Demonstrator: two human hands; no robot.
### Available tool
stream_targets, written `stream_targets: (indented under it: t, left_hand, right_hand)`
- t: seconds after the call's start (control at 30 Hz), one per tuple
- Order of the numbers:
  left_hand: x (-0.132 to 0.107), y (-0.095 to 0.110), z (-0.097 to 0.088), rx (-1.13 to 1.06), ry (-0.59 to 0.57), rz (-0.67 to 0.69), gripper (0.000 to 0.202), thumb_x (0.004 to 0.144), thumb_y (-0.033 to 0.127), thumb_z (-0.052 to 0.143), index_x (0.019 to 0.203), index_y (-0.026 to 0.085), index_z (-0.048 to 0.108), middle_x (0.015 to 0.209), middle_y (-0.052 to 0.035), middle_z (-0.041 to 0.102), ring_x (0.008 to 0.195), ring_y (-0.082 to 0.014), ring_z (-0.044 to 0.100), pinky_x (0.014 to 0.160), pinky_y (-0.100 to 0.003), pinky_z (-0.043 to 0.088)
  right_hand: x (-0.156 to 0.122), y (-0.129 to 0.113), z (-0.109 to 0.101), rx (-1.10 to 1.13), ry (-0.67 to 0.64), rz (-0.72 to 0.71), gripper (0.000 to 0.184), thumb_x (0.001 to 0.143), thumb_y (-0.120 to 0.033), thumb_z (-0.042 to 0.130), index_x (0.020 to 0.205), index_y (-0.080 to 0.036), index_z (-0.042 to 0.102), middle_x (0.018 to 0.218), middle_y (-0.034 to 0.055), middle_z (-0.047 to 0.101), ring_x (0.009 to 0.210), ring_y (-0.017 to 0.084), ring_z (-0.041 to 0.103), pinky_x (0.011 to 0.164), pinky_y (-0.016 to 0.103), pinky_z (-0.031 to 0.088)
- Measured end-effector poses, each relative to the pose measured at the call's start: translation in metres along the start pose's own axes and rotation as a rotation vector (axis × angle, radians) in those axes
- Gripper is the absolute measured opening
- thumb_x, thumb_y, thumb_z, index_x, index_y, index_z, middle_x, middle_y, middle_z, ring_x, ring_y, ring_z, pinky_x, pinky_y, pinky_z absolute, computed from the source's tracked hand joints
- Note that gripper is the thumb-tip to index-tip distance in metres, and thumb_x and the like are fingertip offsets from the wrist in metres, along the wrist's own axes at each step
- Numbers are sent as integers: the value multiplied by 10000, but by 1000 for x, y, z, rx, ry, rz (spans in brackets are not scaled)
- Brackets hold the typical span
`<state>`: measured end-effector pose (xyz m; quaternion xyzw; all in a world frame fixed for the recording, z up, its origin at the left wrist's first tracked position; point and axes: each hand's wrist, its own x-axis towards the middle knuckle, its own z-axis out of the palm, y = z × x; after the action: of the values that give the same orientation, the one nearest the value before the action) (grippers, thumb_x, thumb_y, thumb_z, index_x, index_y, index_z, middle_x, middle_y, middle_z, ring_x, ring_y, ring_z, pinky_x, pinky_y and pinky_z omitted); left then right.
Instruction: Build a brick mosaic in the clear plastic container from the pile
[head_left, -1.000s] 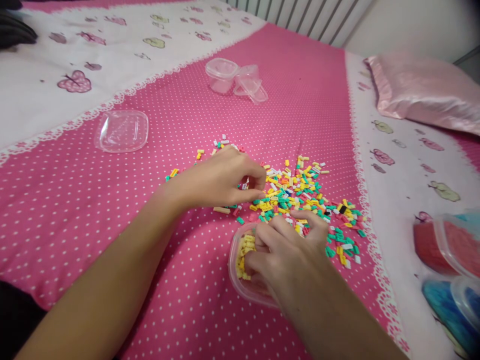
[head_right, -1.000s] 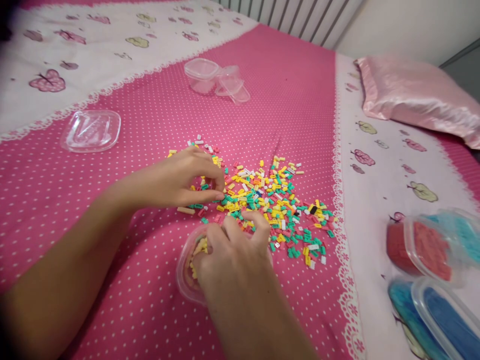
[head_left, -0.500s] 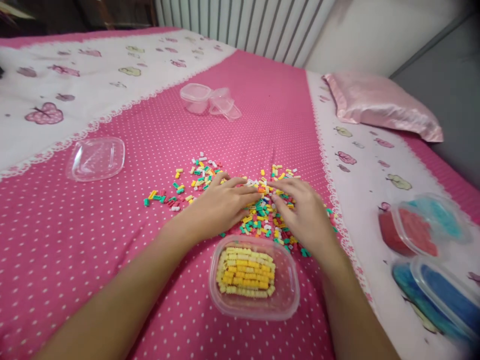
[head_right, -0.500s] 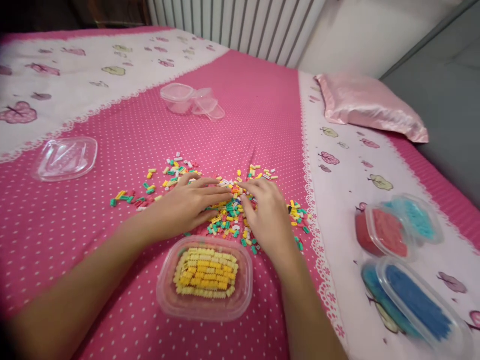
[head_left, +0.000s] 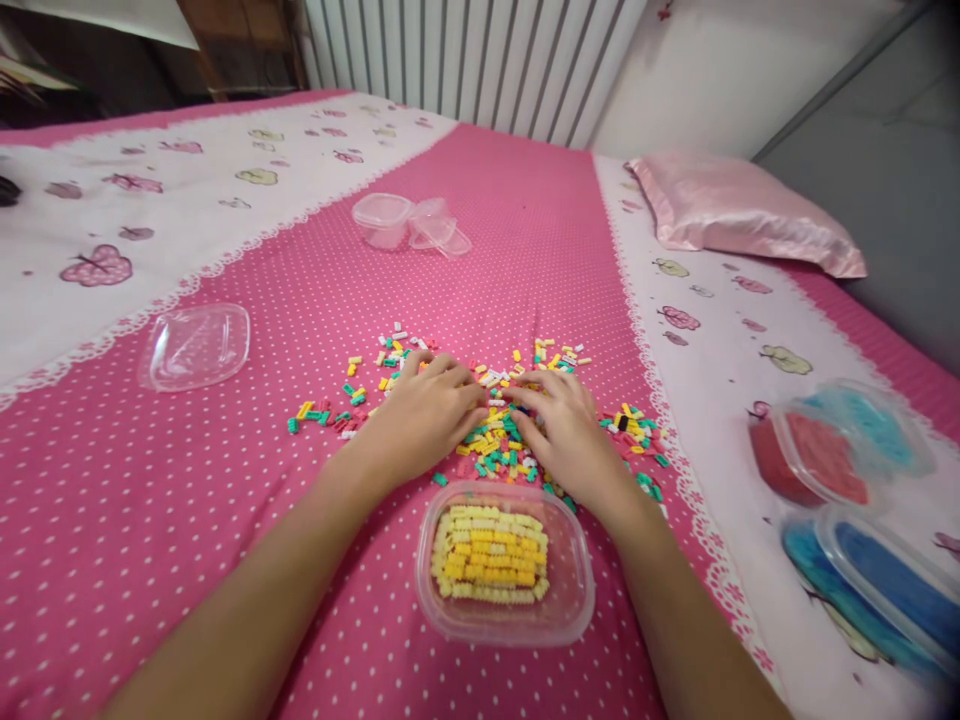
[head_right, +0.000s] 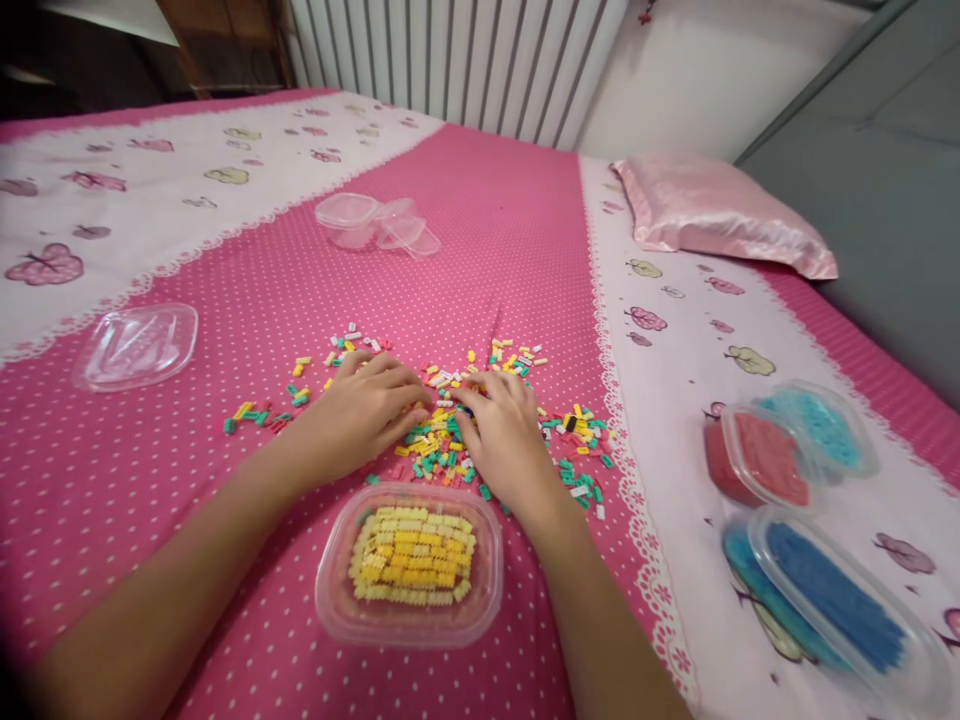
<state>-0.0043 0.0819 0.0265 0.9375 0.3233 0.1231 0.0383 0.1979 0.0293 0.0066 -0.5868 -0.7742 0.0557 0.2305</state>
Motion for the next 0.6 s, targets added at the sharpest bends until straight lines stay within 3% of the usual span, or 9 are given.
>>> stream_targets:
  t: [0.3, 0.47, 0.6]
  left_hand:
    - [-2, -7, 0, 62, 32, -17, 224, 1002, 237, 534, 889, 185, 719, 882, -77, 731, 947, -247, 575, 958, -448, 331]
    - [-2, -6, -1, 33, 56, -26, 127, 958, 215, 607, 893, 200, 715, 870, -53, 726, 950, -258, 586, 957, -456, 332]
    - [0, -9, 1, -21, 89, -21, 129, 953, 135, 578, 942, 193, 693, 881, -23, 740, 847, -209, 616, 942, -411, 365]
  right_hand:
    - [0, 0, 0, -24, 21, 35, 328, 980, -218, 492, 1251, -179, 673, 1234, 127, 655, 1202, 301, 530, 1048, 486, 414]
    - [0, 2, 1, -39, 81, 89, 309, 975, -220, 500, 1212, -165, 690, 1199, 134, 670, 1154, 314, 550, 1005, 493, 442]
    - [0, 3, 2, -28, 76, 81, 295, 972, -214, 515, 1201, -162, 695, 1188, 120, 691, 1139, 299, 568, 1005, 480, 445]
